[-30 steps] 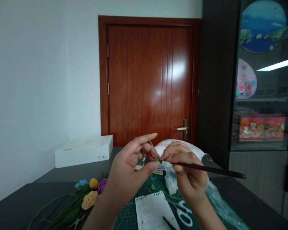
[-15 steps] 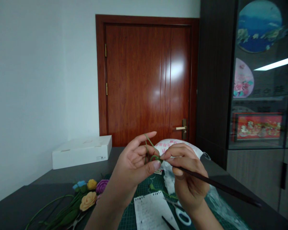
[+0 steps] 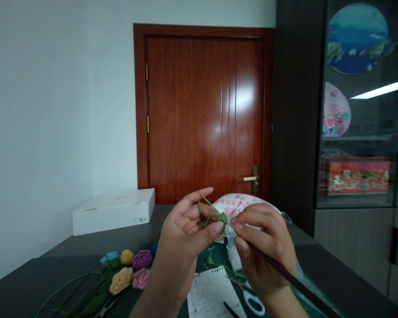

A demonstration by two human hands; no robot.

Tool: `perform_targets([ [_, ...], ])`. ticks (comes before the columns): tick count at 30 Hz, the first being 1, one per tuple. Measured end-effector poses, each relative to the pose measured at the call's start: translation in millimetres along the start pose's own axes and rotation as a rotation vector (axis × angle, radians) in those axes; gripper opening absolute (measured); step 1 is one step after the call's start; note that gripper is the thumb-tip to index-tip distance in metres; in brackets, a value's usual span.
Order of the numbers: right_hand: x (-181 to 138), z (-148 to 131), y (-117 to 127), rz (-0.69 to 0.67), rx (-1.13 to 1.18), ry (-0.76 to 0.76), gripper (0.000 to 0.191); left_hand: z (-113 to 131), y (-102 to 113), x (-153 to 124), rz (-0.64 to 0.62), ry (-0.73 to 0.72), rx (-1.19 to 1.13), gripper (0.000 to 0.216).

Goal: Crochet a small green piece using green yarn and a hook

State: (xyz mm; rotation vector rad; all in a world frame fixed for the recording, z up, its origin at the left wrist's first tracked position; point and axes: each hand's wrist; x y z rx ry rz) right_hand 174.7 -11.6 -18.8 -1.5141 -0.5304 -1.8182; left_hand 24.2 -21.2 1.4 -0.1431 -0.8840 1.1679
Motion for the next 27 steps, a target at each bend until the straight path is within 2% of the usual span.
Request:
perform_targets([
  [3,1,0,0,0.022,-0.015,0.014,0.014,0,-1,0,0.015,0.000,0.001,0.063],
  [7,-4,1,-4,0.033,0.035,-0.050,0.019,3,-2,-2,0.032,0.030,0.001,0.063],
  [15,-12,2,-13,0.091,0.078,-0.156,0.011,6,-3,-4,0.018,0.028,-0.005,0.051],
  [23,-12,0,-13,0.077,0.138,-0.158,0.021,6,-6,-3,0.012,0.029,0.014,0.056],
  [27,-10,-1,-14,0.021,0.216,-0.180,0.022,6,-6,-5,0.051,-0.002,0.035,0.059],
])
Point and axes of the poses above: each hand's wrist, its own x-axis towards the middle knuckle, its own y-axis out of the back of the hand, z = x × y, and after that the axes turned 12 degrees about -x, right-handed
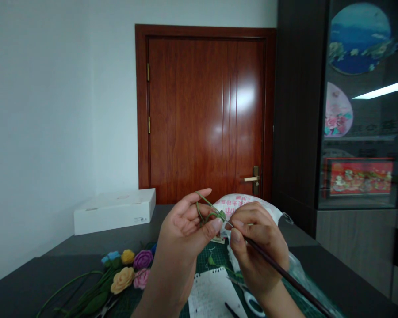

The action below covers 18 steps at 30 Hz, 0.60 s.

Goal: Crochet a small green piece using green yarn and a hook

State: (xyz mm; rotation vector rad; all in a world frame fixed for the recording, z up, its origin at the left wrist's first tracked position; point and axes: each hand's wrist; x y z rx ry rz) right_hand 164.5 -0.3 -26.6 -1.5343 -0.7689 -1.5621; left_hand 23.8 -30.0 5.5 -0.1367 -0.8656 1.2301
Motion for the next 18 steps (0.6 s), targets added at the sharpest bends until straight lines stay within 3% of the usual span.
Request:
perform_targets([
  [4,0,1,-4,-0.044,0.121,-0.079,0.017,2,1,2,0.010,0.047,-0.066,0.062],
  [7,-3,1,-5,-0.062,-0.080,-0.002,0.016,0,0,3,0.007,0.067,-0.081,0.059],
  [11,-3,-4,-4,0.013,-0.361,0.198,0.019,-9,3,3,-0.014,-0.187,0.102,0.053],
  [14,1,-8,0,-0.022,-0.337,0.120,0.009,-12,9,6,-0.064,-0.342,0.269,0.049],
  [18,7,-12,6,-0.078,-0.284,-0.048,0.010,-7,15,9,-0.161,-0.314,0.335,0.047],
])
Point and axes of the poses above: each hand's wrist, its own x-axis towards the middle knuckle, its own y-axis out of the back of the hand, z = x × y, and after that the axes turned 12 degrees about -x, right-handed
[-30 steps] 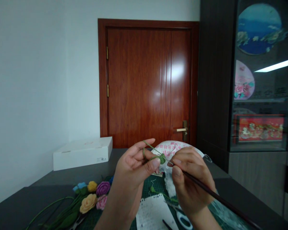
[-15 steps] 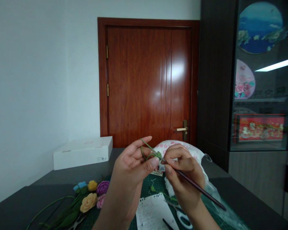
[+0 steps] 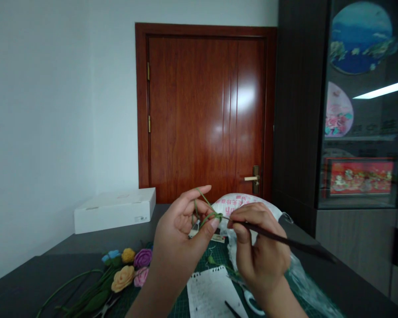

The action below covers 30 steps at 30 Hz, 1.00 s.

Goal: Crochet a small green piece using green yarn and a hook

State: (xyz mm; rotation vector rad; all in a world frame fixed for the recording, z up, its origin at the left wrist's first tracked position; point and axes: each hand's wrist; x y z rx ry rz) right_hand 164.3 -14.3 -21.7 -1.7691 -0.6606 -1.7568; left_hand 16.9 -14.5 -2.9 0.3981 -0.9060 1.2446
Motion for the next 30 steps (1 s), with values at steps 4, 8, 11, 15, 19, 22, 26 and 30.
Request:
perform_targets([
  [4,1,-1,2,-0.026,-0.026,-0.116,0.012,5,5,4,-0.049,0.104,-0.032,0.046],
  [8,-1,-2,4,-0.007,-0.021,-0.042,0.010,5,10,6,-0.063,0.126,-0.072,0.045],
  [11,-1,-4,6,-0.012,0.060,-0.148,0.012,7,12,7,-0.078,0.203,-0.137,0.046],
  [15,2,-9,4,-0.044,0.312,-0.491,0.020,12,11,8,-0.063,0.293,-0.214,0.047],
  [19,3,-10,-2,-0.032,0.519,-0.617,0.022,13,11,8,-0.061,0.306,-0.265,0.046],
  [22,5,-10,-6,-0.035,0.810,-0.805,0.025,12,11,7,-0.121,0.321,-0.361,0.044],
  [26,9,-9,-9,-0.100,1.104,-1.032,0.028,10,12,7,-0.172,0.318,-0.443,0.042],
  [30,10,-8,-11,-0.165,1.204,-1.065,0.031,10,14,7,-0.183,0.300,-0.426,0.043],
])
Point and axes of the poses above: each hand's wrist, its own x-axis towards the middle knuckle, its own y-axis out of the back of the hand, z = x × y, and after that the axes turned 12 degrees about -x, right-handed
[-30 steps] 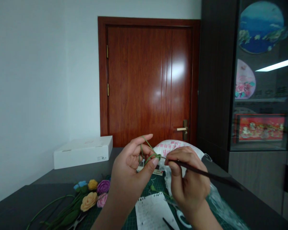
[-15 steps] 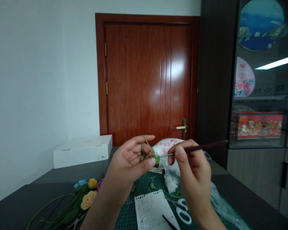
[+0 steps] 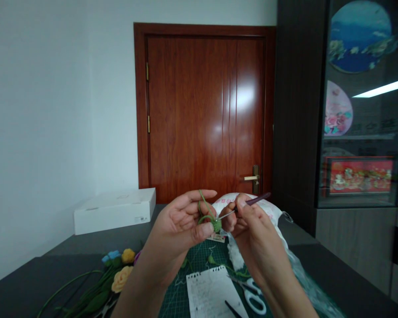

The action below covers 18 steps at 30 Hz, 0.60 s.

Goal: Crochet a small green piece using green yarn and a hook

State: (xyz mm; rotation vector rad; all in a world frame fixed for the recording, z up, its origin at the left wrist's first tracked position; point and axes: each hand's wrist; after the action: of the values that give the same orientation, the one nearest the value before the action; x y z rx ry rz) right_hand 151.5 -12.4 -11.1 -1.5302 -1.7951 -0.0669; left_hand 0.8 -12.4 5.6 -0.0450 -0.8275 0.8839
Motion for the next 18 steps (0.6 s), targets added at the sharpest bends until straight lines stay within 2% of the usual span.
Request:
perform_targets([
  [8,1.2,0.1,-1.6,-0.010,-0.135,0.148,0.032,1.1,-1.9,-0.4,0.021,-0.001,0.032,0.042],
  [13,0.7,0.3,-2.0,0.013,-0.192,0.179,0.030,1.2,-2.8,-0.1,0.028,-0.001,0.041,0.043],
  [18,1.1,-0.1,-1.7,-0.027,-0.181,0.204,0.028,1.5,-1.3,-1.1,0.001,-0.001,0.024,0.042],
])
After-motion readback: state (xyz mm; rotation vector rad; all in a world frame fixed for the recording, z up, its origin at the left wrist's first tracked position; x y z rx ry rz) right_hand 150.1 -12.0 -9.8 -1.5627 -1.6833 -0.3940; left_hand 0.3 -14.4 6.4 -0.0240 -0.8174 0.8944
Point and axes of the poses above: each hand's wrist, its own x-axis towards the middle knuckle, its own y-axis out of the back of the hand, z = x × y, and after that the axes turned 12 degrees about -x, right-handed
